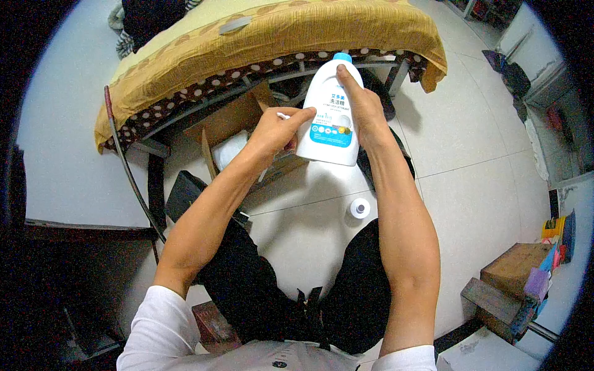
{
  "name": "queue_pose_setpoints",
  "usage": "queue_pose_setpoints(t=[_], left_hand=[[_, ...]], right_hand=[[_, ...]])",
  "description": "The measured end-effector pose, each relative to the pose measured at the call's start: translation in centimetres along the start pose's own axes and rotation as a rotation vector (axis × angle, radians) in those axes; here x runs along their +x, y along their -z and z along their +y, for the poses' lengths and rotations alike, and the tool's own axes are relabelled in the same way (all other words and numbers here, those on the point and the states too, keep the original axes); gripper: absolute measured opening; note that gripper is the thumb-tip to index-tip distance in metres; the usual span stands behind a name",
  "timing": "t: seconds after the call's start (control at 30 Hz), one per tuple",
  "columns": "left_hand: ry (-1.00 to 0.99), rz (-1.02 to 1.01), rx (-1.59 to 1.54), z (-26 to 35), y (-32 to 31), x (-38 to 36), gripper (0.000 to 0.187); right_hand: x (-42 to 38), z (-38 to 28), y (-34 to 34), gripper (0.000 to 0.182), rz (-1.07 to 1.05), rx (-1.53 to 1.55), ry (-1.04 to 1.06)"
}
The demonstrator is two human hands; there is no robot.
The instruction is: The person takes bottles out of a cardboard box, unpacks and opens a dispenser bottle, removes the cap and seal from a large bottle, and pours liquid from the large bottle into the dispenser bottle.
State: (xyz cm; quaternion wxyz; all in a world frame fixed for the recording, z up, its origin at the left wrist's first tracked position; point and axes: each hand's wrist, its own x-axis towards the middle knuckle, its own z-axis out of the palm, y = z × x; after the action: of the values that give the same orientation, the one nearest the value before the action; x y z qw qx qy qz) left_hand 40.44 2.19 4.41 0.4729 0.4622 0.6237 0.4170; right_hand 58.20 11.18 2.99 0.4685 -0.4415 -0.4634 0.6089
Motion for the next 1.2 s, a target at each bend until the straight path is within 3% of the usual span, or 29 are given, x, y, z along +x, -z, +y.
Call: queue_pose_setpoints(t=[1.2], left_hand=[[-0.021, -0.018, -0.024, -0.4, 0.08, 0.55, 0.047]], right_hand=[[-0.13, -0.55, -0.17, 0.09, -0.021, 0.023, -0.017]])
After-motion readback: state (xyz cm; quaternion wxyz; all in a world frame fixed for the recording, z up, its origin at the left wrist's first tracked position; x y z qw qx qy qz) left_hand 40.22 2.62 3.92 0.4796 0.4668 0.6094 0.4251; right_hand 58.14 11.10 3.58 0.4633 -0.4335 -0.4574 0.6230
